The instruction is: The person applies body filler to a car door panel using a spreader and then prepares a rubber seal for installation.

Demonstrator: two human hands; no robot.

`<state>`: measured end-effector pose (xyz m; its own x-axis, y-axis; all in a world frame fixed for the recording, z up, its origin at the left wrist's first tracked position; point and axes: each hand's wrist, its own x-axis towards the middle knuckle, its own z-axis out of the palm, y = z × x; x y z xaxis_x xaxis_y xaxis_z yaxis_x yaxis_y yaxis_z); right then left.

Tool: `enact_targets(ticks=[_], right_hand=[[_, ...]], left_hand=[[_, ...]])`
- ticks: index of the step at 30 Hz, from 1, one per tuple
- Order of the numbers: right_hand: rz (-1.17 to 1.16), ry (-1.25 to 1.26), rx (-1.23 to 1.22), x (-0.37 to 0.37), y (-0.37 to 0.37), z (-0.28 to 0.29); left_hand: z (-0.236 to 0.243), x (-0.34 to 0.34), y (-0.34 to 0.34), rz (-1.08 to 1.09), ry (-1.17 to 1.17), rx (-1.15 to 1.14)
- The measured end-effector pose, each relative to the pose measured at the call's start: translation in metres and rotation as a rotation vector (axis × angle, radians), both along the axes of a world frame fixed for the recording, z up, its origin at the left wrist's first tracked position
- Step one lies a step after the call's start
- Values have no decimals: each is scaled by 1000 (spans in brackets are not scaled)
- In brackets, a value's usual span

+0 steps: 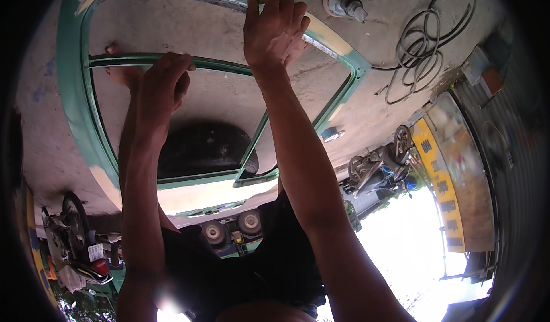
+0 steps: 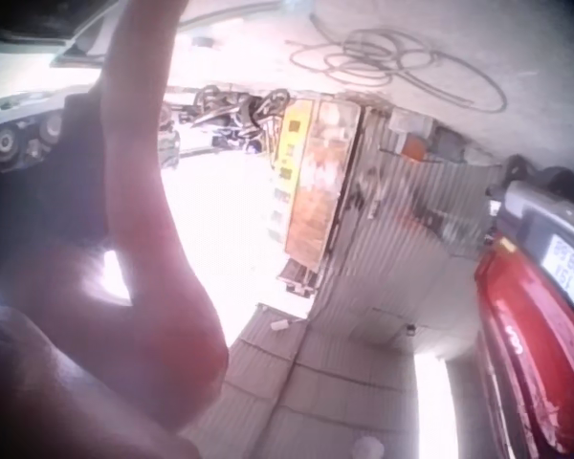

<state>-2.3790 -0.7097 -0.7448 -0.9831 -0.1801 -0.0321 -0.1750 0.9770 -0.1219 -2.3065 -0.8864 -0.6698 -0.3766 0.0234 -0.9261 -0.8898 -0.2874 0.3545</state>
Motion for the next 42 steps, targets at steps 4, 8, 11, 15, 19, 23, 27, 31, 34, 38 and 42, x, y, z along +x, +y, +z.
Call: enact_targets(ticks=[4,8,11,15,19,23,27,31,34,38,42], right_hand=[[25,63,-74,26,-4,-5],[43,41,-55,41,-10,-2],[38,51,-22,41,-18,-3],[68,78,19,36,-22,-8],[328,-98,260,16,-24,2],[793,-252,420,-6,-4,11],[814,-42,258,-14,37,8],[764,-76,235,-7,41,18],[691,-80,139,0,42,14],[711,-12,123,-4,41,-2],[665,-8,94,-7,45,-3]], left_hand=[[0,-2,-4,22,-44,-1],[-11,13,-2,-20,18,-87],[-14,17,-2,-45,59,-150],[-8,13,-11,-331,242,-174],[-5,17,-17,-561,296,-213],[-6,18,-14,-546,279,-217],[-22,25,-8,-66,223,-101],[-12,16,-16,147,-14,3],[-24,27,-20,309,6,25],[-22,32,-20,347,80,-13],[-24,34,-19,532,66,164]])
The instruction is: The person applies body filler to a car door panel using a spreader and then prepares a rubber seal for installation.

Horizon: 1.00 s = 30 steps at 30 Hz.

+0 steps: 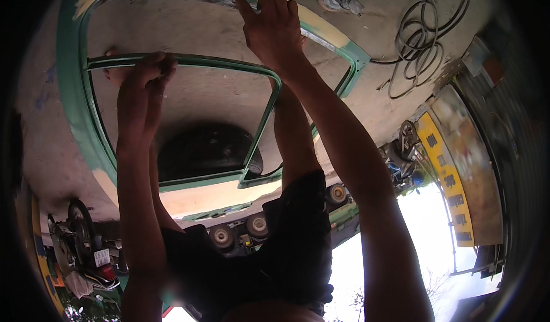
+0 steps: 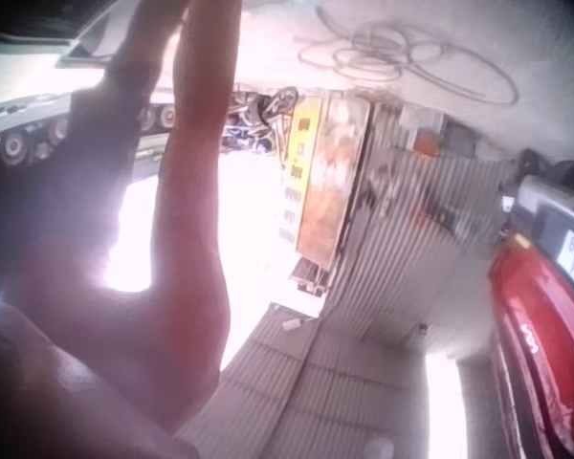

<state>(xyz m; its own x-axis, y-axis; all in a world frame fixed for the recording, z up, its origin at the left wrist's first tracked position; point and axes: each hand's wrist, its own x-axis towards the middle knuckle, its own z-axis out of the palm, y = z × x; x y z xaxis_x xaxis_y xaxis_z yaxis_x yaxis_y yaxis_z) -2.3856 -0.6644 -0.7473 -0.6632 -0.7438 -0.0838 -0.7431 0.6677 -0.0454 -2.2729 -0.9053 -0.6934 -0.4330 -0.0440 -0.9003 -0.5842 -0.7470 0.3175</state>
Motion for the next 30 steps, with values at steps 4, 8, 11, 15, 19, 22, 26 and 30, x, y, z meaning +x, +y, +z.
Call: enact_targets(ticks=[4,8,11,15,19,22,26,30], right_hand=[[-133,-89,24,2,-11,18],[-472,-210,87,16,-18,11],[-582,-301,53,42,-45,18],[-694,-612,-398,76,-90,53],[-907,-806,-730,104,-117,101],[-1030,-911,-725,110,-114,86],[-923,-902,-736,100,-108,80],[-1017,-1161,-875,84,-95,76]], left_hand=[[-10,5,-3,9,98,3],[12,-15,3,-154,169,-11],[8,-11,0,-256,199,-97],[-5,-8,-5,-941,437,-637],[-11,11,-2,-939,537,-754],[-5,-3,14,-787,374,-394],[-17,9,6,-539,388,-190],[-9,1,11,-650,487,-411]])
